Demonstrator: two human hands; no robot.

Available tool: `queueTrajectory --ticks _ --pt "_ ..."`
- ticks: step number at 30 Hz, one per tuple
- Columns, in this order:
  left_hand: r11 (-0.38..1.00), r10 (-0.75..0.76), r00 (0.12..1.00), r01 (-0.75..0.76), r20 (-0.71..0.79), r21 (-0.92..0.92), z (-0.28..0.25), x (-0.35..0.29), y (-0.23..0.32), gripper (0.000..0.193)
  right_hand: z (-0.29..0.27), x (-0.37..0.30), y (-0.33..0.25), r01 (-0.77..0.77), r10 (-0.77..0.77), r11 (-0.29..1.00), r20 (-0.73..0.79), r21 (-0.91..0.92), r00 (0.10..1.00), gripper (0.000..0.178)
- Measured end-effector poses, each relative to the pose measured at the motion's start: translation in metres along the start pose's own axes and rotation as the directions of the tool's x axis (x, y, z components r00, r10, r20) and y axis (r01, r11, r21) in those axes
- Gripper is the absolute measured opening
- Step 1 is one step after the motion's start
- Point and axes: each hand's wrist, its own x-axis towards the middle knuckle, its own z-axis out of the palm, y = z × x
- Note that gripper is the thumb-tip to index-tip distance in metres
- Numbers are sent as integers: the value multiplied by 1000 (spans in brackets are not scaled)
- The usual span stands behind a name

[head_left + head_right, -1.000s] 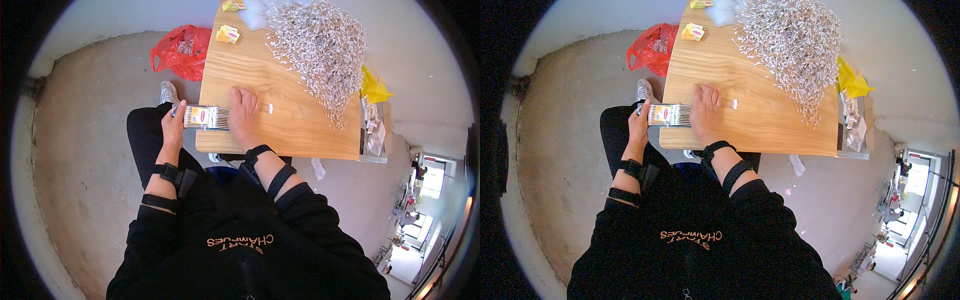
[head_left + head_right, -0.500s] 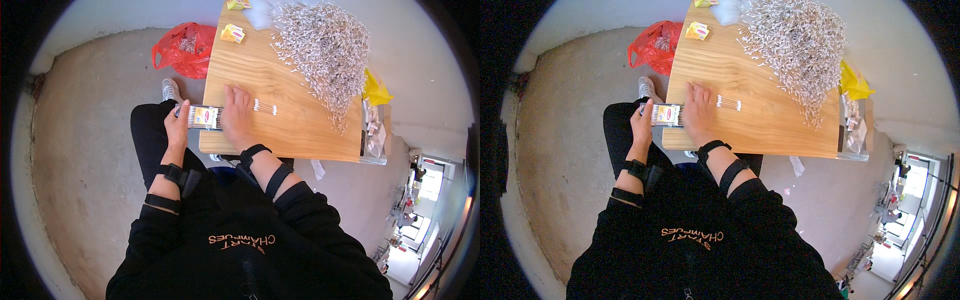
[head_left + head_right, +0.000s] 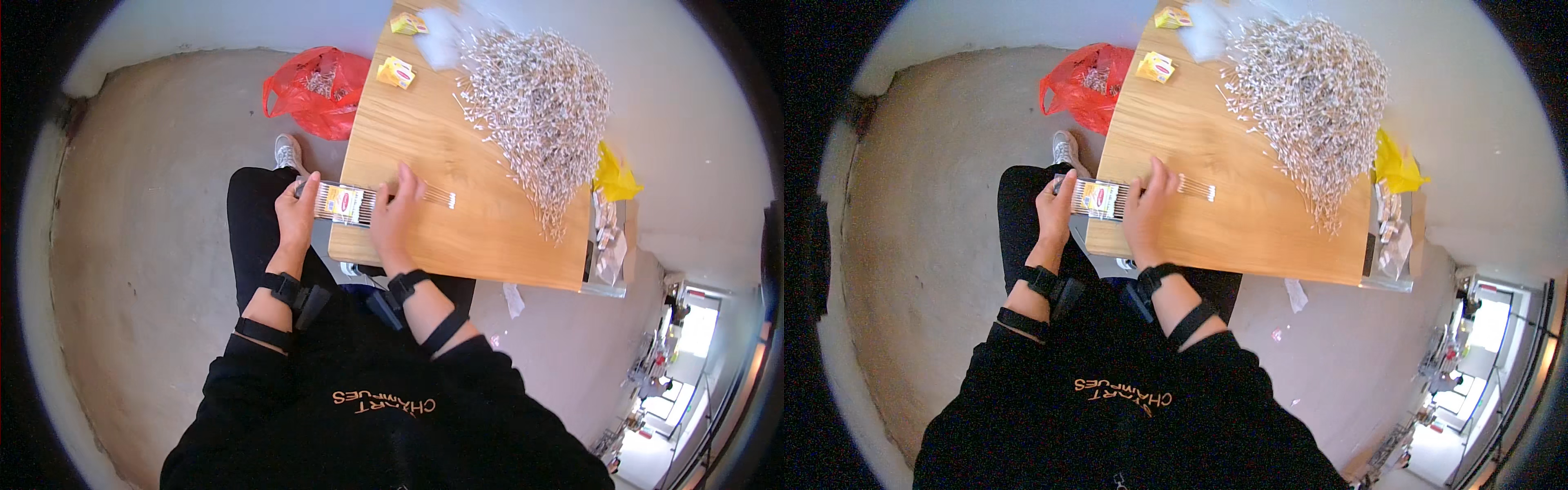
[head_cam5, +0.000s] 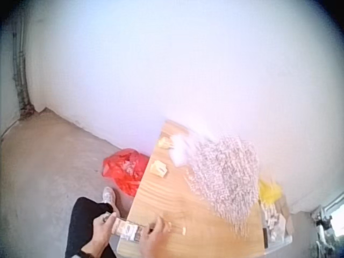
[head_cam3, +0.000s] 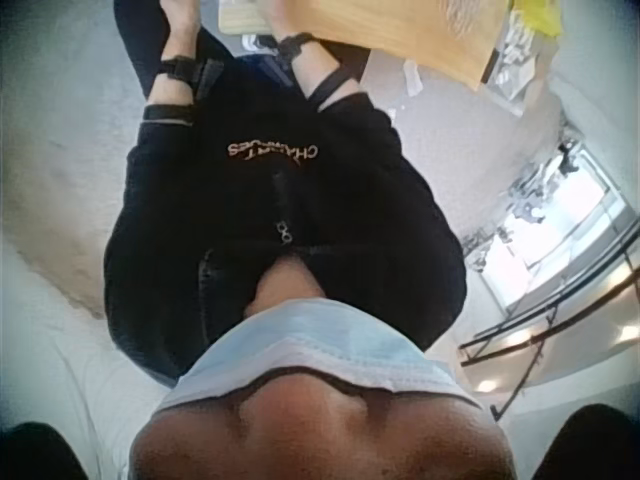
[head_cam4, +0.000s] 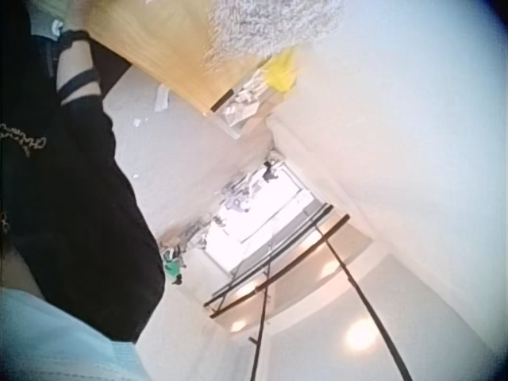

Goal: Sorting cotton swabs into uniform rows and placing them into small plastic bags with packaging cards.

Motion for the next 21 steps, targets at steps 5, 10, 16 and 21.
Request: queueTrajectory --ticks 5,10,16,21 --pt "1000 14 1000 -14 -4 8 -1 -2 2 26 4 -16 -10 -321 351 745 66 585 934 39" --pt "999 51 999 -51 -1 4 1 -3 -1 27 12 -18 -28 -359 329 799 148 483 932 45" --pt "999 47 999 -47 2 -4 1 -3 -2 27 28 -20 -38 -361 340 726 151 586 928 46" --pt "999 47 999 -46 8 -20 1 -1 -3 26 28 -19 -38 -343 317 764 145 546 937 46"
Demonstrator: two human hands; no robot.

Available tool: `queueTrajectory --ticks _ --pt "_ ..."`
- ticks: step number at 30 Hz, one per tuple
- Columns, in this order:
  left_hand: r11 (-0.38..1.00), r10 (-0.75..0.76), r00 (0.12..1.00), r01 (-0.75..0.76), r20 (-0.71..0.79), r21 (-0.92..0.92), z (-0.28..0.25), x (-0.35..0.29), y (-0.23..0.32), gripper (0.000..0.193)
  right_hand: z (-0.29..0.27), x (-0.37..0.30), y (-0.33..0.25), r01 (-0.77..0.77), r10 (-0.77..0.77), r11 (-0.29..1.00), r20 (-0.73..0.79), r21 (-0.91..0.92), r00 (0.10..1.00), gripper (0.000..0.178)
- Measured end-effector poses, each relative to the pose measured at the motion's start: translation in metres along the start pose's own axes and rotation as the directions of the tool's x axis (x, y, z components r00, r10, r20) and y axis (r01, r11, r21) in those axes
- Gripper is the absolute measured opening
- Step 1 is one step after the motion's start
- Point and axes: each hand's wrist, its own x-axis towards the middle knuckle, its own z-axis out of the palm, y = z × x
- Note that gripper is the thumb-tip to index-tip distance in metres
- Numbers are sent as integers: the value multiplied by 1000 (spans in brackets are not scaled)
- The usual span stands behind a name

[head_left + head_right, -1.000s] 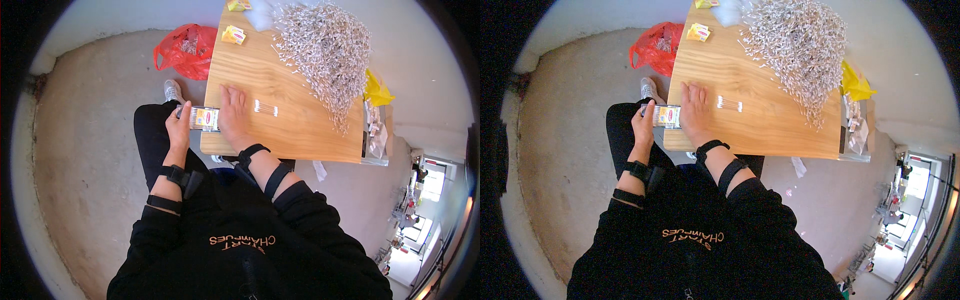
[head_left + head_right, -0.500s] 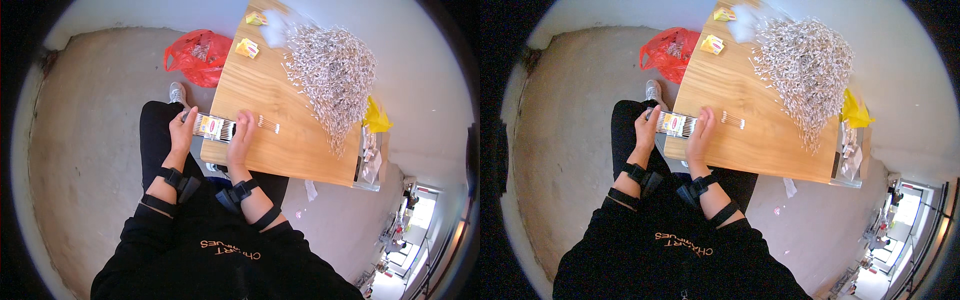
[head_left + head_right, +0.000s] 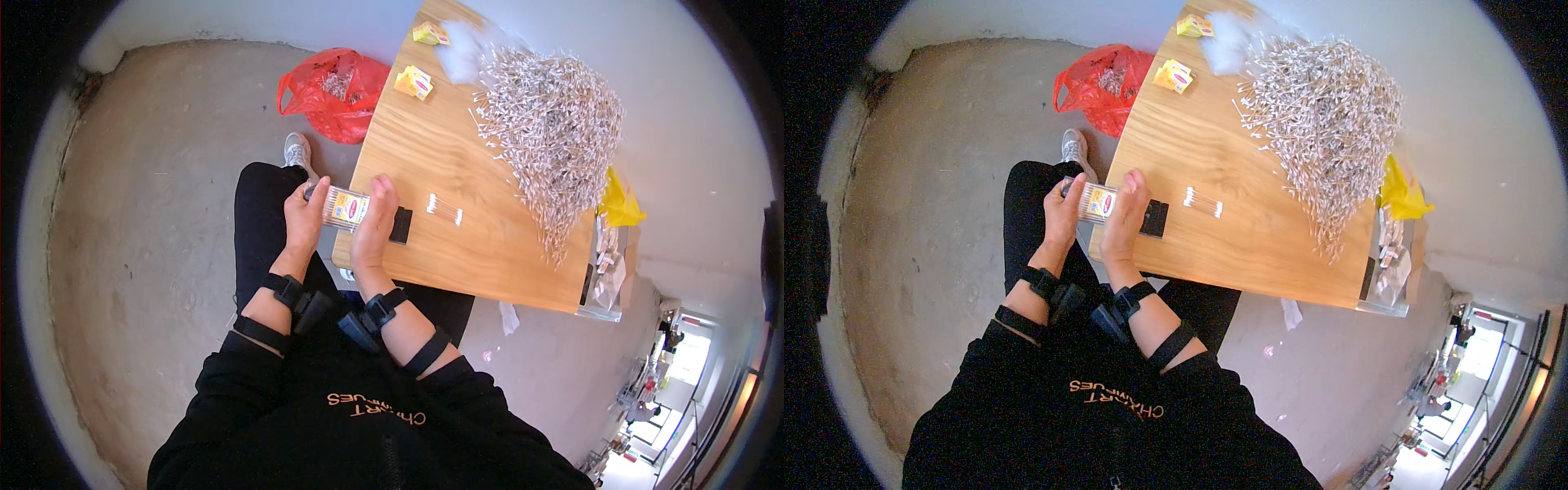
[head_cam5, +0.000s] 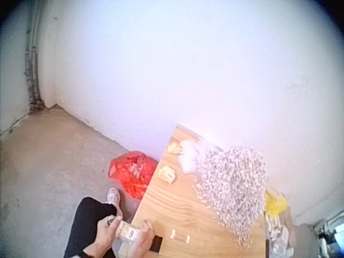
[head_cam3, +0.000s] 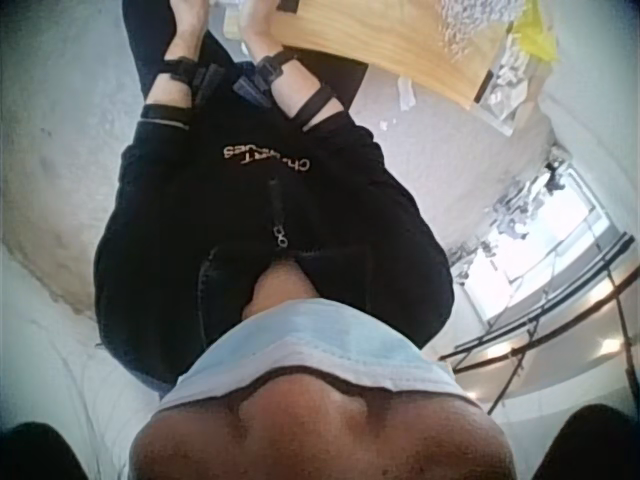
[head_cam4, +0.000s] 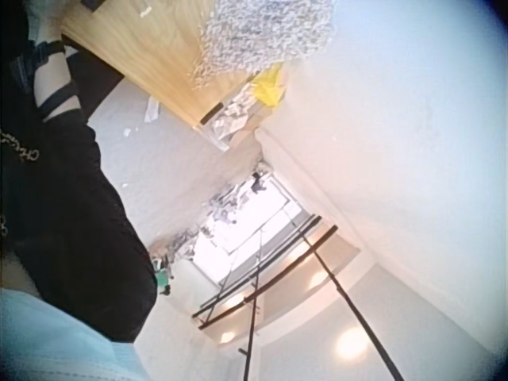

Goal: Sorting cotton swabs into uniform rows and placing them into small plastic bags with packaging cards.

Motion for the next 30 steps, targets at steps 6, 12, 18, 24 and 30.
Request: queueTrajectory --ticks 6,12,18,24,30 --pt "995 6 1000 -4 -19 103 2 1 2 27 0 1 -5 7 -8 1000 31 15 999 44" --pt "902 168 982 -119 -83 414 -18 -3 28 39 -49 7 17 20 -12 992 -66 124 998 29" --pt "285 611 733 -558 301 780 21 -25 54 58 -176 34 32 -85 122 990 -399 109 909 31" --pt "103 356 537 -836 765 539 127 -60 13 87 -208 58 39 -198 188 980 -417 21 889 41" --pt "-129 108 559 -812 822 569 175 -64 -32 81 -246 107 52 -167 56 964 -454 -208 889 52"
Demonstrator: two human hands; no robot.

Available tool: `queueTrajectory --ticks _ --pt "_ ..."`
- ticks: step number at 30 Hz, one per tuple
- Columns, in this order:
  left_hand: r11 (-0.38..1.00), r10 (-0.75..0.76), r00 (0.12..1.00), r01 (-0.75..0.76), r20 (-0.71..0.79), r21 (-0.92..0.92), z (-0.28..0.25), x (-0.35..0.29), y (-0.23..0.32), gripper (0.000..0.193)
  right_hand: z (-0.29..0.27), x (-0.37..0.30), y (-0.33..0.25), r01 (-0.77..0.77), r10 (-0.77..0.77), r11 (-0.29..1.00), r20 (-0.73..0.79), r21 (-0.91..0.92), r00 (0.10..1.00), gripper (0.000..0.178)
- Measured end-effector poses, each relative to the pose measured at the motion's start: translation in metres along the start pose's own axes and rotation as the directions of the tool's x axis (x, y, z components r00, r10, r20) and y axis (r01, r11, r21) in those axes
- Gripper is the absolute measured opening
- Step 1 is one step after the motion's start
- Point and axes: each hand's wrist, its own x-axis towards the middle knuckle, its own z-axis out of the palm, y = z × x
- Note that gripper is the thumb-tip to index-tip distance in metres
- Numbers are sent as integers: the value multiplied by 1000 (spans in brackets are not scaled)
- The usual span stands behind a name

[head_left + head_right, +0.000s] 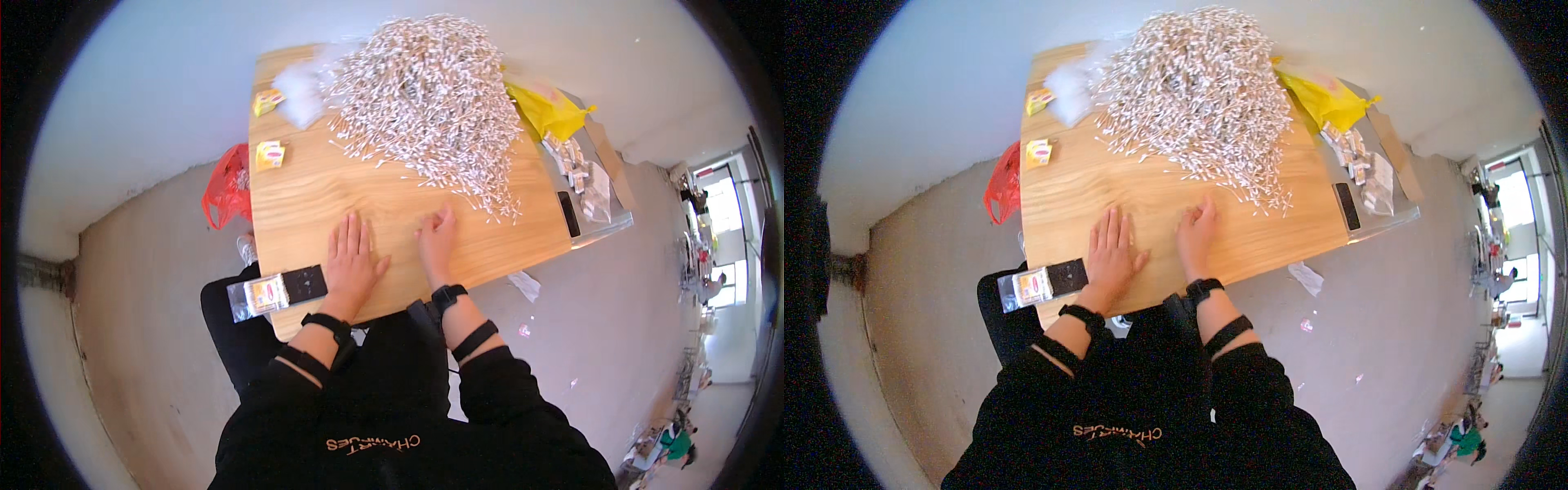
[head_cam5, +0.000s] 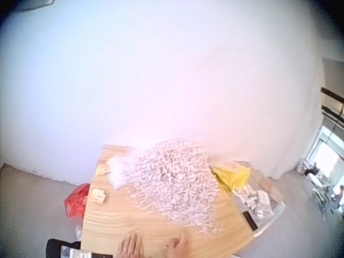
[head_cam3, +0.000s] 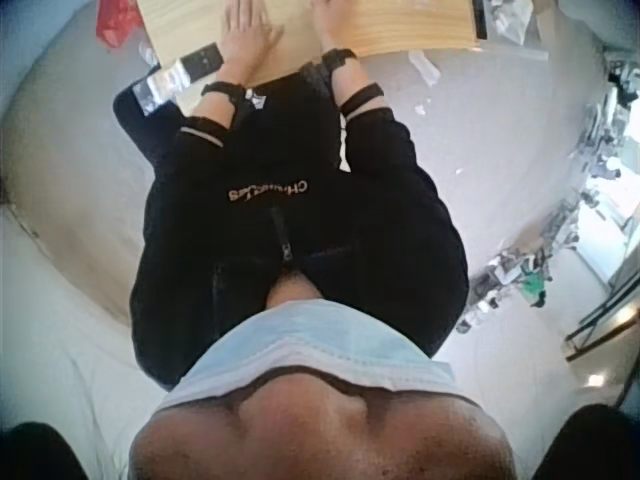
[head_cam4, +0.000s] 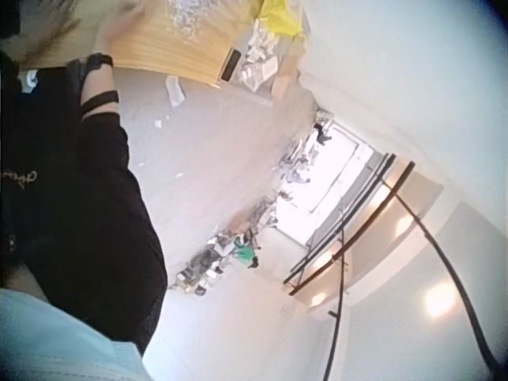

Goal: Sorting cotton swabs into uniform rows and placing them into small plastic bags with packaging cards.

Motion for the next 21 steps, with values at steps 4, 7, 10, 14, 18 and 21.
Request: queueTrajectory --ticks 4,7,10,14,18,21 --pt "993 115 993 -115 14 -5 2 -19 10 76 11 61 -25 52 -46 981 36 -188 998 57" --pt "987 156 987 -157 -29 -42 -1 -25 30 75 12 102 -10 348 -429 834 -105 -429 897 57" --pt "993 120 993 -120 -6 -9 -4 -30 19 75 28 92 -33 232 -122 859 258 -456 959 54" --pt "993 116 993 -116 11 21 -3 -22 27 78 18 71 -25 261 -159 887 277 -382 948 41" --pt "996 72 997 -74 -40 -54 3 1 25 86 6 33 -28 350 -237 889 355 -297 904 36" --pt "996 57 994 -62 -96 -56 5 22 25 91 0 5 -22 446 -347 860 356 -247 868 39"
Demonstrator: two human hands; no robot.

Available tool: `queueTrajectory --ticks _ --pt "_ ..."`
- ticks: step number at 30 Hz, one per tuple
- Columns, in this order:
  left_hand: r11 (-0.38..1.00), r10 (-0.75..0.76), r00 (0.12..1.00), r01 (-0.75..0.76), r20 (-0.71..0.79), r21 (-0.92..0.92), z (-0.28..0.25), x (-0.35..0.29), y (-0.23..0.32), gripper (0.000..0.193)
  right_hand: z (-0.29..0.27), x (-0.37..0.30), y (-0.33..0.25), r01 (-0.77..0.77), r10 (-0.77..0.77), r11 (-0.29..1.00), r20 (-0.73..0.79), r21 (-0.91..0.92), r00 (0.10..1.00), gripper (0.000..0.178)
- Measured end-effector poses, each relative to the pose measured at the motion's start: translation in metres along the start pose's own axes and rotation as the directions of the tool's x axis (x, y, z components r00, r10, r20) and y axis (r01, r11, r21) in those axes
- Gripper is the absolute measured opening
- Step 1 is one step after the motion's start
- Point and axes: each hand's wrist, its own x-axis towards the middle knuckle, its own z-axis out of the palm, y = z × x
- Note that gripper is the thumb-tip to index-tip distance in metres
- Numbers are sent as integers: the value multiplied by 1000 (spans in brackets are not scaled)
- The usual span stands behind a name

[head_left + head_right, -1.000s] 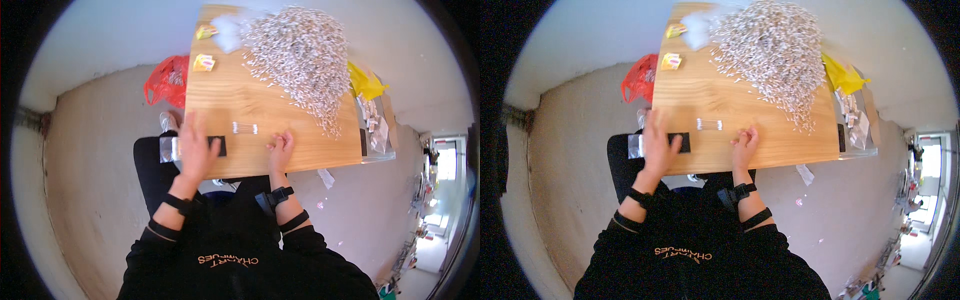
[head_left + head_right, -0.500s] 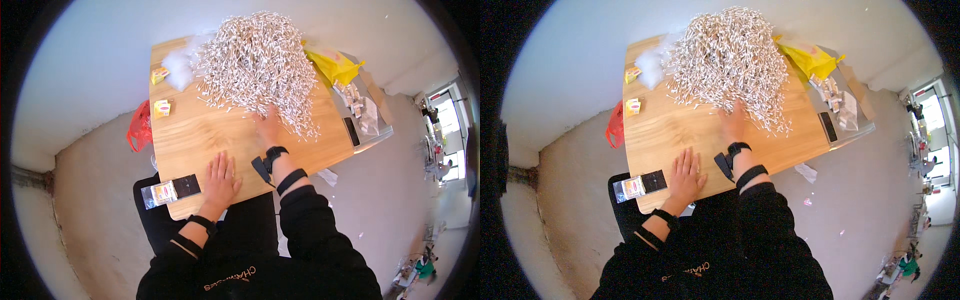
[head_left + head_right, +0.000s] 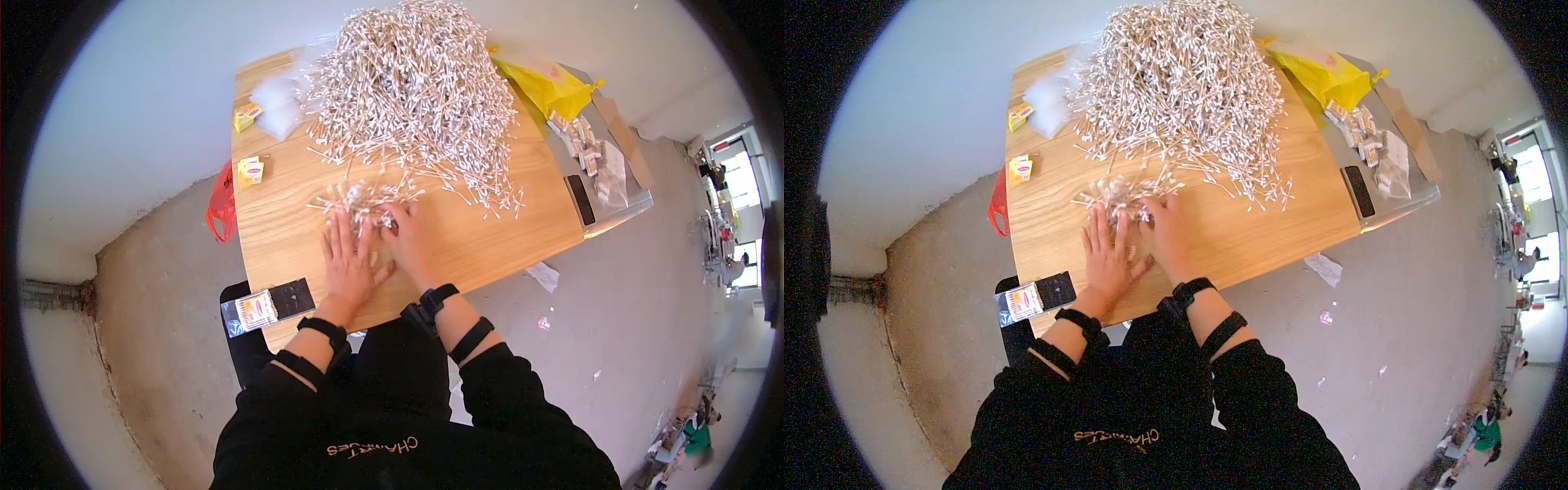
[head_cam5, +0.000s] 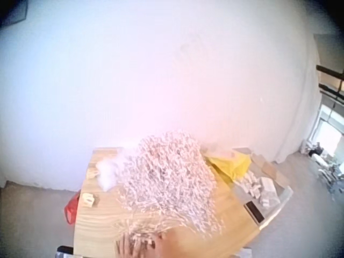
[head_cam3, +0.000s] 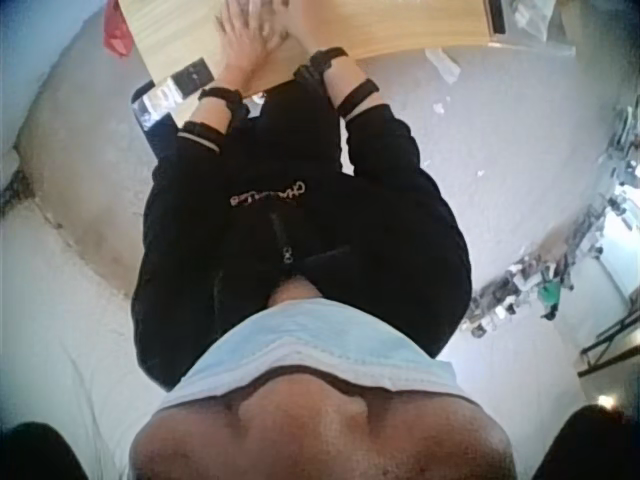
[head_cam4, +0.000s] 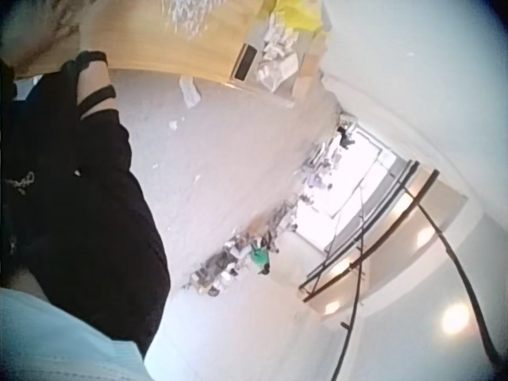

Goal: Sorting cotton swabs into uniform rows and placing them into small plastic bags with packaging cards.

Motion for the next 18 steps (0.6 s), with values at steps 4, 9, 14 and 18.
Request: queueTrajectory --ticks 4,9,14,18 --pt "994 -53 998 50 26 94 1 13 -1 91 -4 -18 -1 73 -67 994 -62 86 996 41" --pt "996 -33 999 33 -1 77 1 11 5 82 -9 -1 13 10 -3 993 -55 119 998 38" --pt "990 -112 994 113 -17 79 5 4 1 78 -15 43 29 -38 37 997 -9 -72 999 32" --pt "998 -35 999 36 -19 51 7 -5 -4 74 -17 66 34 -491 501 651 158 578 851 37"
